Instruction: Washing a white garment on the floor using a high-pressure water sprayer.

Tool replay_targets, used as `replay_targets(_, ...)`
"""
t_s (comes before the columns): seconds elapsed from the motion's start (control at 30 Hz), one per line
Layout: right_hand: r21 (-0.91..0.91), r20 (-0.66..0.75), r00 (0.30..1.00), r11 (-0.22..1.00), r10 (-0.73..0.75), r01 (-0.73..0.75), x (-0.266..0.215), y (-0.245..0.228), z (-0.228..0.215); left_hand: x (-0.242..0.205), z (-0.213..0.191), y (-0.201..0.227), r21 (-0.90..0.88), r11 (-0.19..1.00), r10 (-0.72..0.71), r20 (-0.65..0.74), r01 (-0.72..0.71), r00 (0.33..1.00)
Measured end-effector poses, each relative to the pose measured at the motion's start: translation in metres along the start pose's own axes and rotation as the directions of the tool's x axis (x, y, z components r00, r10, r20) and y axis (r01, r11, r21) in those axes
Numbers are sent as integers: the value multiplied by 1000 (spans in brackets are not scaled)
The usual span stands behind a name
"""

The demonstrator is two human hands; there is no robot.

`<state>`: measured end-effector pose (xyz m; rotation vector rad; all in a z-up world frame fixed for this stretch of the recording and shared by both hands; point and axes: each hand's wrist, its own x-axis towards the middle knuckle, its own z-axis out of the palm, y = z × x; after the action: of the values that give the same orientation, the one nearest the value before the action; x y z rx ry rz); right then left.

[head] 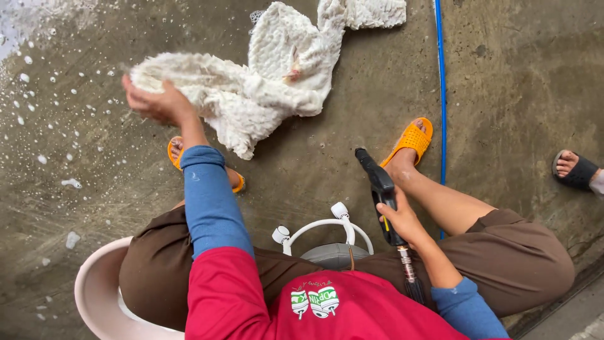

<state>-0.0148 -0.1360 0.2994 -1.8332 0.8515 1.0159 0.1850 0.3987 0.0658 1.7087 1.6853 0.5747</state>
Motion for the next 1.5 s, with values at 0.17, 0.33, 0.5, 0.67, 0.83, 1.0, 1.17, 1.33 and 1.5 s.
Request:
replay_targets(0.17,-240,49,998,970,42,-29,10,-15,16,-129,41,-18,5,241,589,794,-970,151)
replay_targets(0.33,-338,-24,996,938,-91,77,25,-33,21,-182,48,-32,-10,-136,413,908,-991,-66)
replay_targets(0.5,-413,-118,846,800,-520,435,72,-66,26,-154,54,-2,-33,99,209,978,-995,-12)
replay_targets(0.67,-419,57,639,563,-767,713,188,-117,69,-116,0,98,29,578,61,995,-815,79)
replay_targets(0.83,-231,-5,501,488,-866,842,199,-197,112,-123,-111,192,-143,596,270,962,-790,30)
replay_targets(1.0,-420,117,405,324,-907,848,213,-274,117,-154,-215,244,-285,540,390,919,-792,-65)
replay_targets(1.17,-623,524,484,72,-701,779,223,-290,138,-163,-293,294,-315,420,492,867,-851,-78)
replay_targets(1.33,-545,153,222,106,-963,832,250,-266,153,-142,-347,333,-328,31,771,609,-944,-186)
replay_targets(1.5,-745,-113,-221,-64,-969,664,223,-310,97,-67,-362,344,30,-355,832,466,-935,-300)
